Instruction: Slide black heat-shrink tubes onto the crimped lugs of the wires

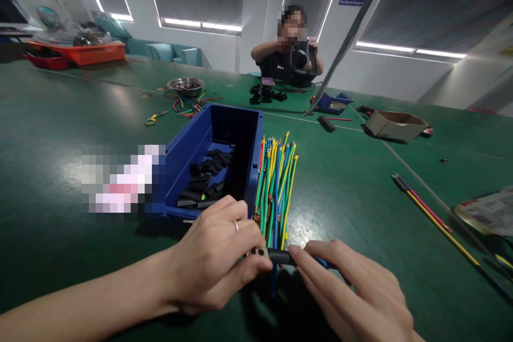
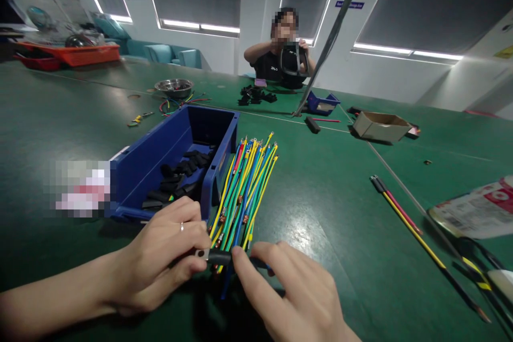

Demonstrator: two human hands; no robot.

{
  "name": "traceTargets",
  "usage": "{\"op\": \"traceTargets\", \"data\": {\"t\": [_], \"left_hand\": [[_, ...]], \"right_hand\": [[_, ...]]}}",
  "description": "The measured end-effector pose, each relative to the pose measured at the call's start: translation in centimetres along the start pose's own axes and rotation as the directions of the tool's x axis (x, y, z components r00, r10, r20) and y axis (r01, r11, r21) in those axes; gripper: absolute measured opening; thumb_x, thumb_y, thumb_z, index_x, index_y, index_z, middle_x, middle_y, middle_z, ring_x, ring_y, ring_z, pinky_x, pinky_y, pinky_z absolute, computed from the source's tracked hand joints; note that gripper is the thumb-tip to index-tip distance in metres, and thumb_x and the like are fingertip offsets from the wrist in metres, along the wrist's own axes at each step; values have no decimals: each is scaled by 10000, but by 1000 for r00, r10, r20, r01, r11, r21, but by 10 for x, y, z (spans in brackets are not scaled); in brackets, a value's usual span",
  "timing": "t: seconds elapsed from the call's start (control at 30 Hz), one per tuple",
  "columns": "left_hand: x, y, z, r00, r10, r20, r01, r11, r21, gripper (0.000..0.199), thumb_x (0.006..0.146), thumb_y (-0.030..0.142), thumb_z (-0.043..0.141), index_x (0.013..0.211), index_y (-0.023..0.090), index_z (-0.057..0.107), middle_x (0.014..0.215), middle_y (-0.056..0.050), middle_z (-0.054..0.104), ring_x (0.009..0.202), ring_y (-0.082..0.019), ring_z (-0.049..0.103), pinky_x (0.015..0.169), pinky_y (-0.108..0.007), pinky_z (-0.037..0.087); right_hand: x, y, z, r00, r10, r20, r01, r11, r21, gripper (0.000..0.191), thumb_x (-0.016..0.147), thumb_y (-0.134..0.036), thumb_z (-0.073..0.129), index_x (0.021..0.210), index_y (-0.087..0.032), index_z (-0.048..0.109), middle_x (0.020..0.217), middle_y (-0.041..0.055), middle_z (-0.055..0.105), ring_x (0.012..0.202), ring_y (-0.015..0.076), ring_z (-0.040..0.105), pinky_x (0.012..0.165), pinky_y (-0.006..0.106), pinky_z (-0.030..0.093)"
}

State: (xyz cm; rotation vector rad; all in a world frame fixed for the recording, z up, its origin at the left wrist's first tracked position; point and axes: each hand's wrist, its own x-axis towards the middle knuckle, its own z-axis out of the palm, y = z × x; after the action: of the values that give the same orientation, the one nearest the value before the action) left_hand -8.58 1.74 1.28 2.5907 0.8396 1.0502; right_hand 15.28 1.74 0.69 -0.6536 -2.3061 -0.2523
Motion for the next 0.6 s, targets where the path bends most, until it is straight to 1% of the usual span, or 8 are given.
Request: {"op": "traceTargets", "data": {"t": [0.13,0.23,0.4,0.47,0.6], "left_hand": [[1,0,0,999,-19,27,19,1000,3,225,1006,247,367,855,161,510,717,-23,542,674,-183,398,644,-335,252],[1,0,-1,999,-38,33,38,999,2,175,992,214,396,864,162,503,740,-22,547,684,-182,400,644,-330,253],[2,2,-3,999,-15,49,13,1000,26,128,971,121,410,896,155,508,767,-24,573,682,-177,395,642,-330,256],[3,2,-3,998,-21,54,18,999,41,134,968,117,412,904,151,525,759,-28,574,685,-181,399,640,-333,255],[2,3,-2,999,-31,21,30,999,34,144,951,101,421,890,144,545,738,-32,571,685,-183,404,633,-336,256]], "right_hand": [[2,-1,0,999,25,-19,-25,1000,11,242,871,-115,585,1107,-117,635,866,66,685,735,94,630,626,190,490],[4,-2,0,999,44,-25,-43,999,15,238,882,-154,588,1106,-88,632,871,77,683,754,94,633,655,187,499],[6,-1,-1,997,78,-27,-79,996,-38,195,903,-135,556,1078,-122,642,852,56,680,722,85,624,634,186,487],[7,0,-2,997,66,-27,-67,997,-41,176,905,-140,556,1054,-129,649,839,51,677,698,83,616,611,186,482],[6,1,-2,999,46,-19,-46,999,-12,205,884,-109,573,1075,-116,647,844,58,673,702,86,614,609,190,486]]}}
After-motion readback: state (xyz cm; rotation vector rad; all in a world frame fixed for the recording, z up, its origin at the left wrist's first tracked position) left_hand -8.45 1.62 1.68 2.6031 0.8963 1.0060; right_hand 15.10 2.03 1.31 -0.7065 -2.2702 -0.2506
